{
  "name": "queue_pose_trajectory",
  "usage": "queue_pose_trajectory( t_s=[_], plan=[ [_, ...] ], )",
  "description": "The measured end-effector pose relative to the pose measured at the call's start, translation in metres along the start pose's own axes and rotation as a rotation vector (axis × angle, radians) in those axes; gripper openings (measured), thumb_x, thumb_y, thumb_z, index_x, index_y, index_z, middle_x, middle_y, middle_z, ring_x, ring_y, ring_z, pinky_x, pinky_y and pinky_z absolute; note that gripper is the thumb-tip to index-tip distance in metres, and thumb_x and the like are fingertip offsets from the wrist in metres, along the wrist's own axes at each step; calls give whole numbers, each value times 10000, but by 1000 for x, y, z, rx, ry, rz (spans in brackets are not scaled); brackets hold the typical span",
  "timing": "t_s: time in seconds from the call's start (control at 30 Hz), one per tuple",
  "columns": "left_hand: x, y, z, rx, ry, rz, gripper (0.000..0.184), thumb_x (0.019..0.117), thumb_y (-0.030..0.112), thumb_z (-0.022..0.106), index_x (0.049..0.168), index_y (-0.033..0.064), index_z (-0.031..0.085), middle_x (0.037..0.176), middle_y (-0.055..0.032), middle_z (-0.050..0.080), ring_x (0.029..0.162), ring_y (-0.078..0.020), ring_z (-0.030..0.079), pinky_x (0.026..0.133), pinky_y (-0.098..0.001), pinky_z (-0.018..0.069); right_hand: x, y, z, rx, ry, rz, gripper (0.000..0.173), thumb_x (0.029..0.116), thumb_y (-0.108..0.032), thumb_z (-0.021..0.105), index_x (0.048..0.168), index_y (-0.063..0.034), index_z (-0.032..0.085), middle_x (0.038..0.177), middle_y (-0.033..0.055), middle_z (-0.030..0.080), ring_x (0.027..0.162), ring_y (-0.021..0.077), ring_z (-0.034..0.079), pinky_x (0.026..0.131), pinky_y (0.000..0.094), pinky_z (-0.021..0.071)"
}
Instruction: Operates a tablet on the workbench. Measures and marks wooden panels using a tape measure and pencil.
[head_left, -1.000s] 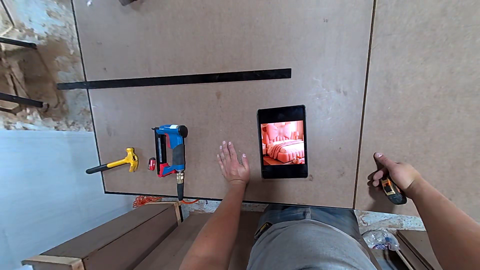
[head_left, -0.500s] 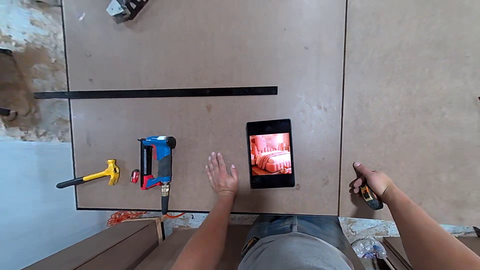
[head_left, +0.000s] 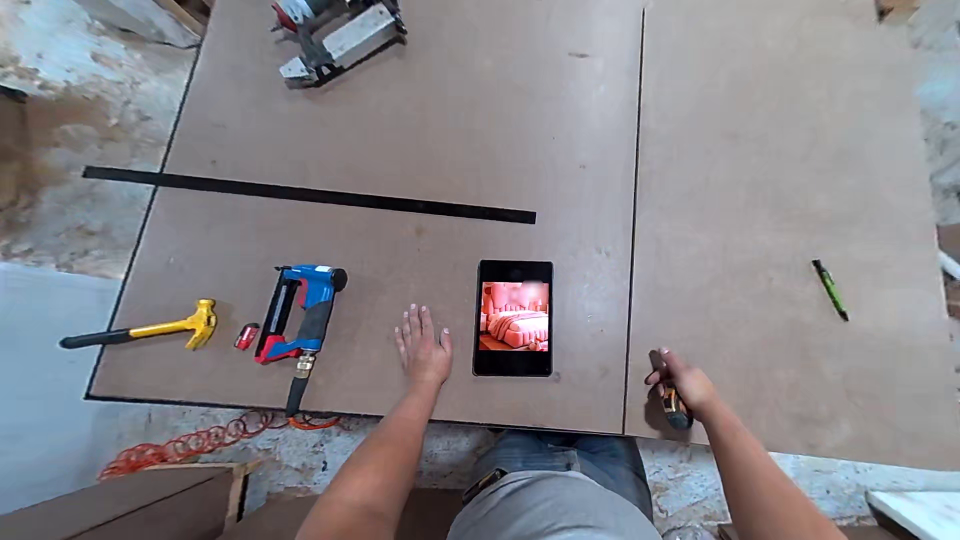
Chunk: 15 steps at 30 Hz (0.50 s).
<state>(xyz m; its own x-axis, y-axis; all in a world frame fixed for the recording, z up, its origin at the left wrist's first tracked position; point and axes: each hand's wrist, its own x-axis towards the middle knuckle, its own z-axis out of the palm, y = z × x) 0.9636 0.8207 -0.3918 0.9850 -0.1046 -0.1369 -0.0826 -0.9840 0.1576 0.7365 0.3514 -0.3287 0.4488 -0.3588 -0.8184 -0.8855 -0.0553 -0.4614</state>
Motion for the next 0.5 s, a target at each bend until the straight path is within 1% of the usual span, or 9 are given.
queue_pose_trajectory(
  t_s=[0.03,0.1,0.17,0.2,0.23,0.3,0.4,0.47,0.5],
  plan=[
    [-2,2,-3,-13,-10,-16,653,1076,423,331,1643,110,242,1730,-110,141,1596,-309,128,1277,-577,101,-11,7,1,-4,3,-19,870,999,-772,231,915,-88,763,727,85,708,656,228,668,658,451,565],
    [-7,8,-11,-60,-40,-55,652,1079,395,374,1643,98,233,1730,-107,141,1596,-297,135,1282,-562,116,-34,28,-2,31,23,-36,833,1027,-726,258,958,-67,764,786,94,742,680,224,694,674,442,584],
    [-12,14,-17,-135,-45,-88,693,1068,375,457,1647,89,203,1731,-112,132,1590,-300,166,1283,-554,143,-55,51,-16,147,99,-44,786,1060,-659,278,1003,-35,754,800,105,739,676,218,684,655,421,577],
    [-17,16,-18,-163,-43,-107,722,1058,372,493,1652,99,185,1734,-107,121,1584,-307,189,1278,-555,169,-64,65,-27,203,142,-36,766,1070,-635,287,1017,-24,745,776,106,719,642,212,660,618,407,565],
    [-23,17,-20,-186,-44,-131,749,1048,369,521,1657,112,169,1736,-99,109,1578,-315,208,1268,-559,201,-70,80,-41,237,175,-12,745,1071,-625,305,1039,-21,741,782,109,718,631,210,653,605,405,562],
    [-39,20,-26,-224,-47,-183,772,1031,338,575,1659,133,174,1735,-88,121,1557,-336,263,1232,-575,285,-77,109,-73,234,260,55,690,1068,-609,358,1071,-33,739,797,97,726,622,199,650,592,404,556],
    [-62,30,-35,-262,-40,-253,721,1020,287,613,1639,154,269,1714,-78,216,1498,-351,380,1159,-607,388,-67,149,-128,143,399,91,596,1057,-573,439,1108,-64,746,822,89,739,665,212,680,650,449,577],
    [-86,38,-39,-292,-22,-303,684,1018,270,619,1621,156,319,1698,-87,259,1487,-343,400,1149,-599,409,-53,167,-167,46,483,76,529,1044,-538,499,1098,-72,742,875,109,742,756,255,702,733,521,575],
    [-106,43,-41,-304,-9,-332,667,1017,266,617,1612,142,340,1684,-108,288,1477,-353,413,1144,-605,415,-47,172,-186,-17,517,71,506,1029,-531,534,1093,-73,740,909,128,745,812,288,712,777,564,567]
  ],
)
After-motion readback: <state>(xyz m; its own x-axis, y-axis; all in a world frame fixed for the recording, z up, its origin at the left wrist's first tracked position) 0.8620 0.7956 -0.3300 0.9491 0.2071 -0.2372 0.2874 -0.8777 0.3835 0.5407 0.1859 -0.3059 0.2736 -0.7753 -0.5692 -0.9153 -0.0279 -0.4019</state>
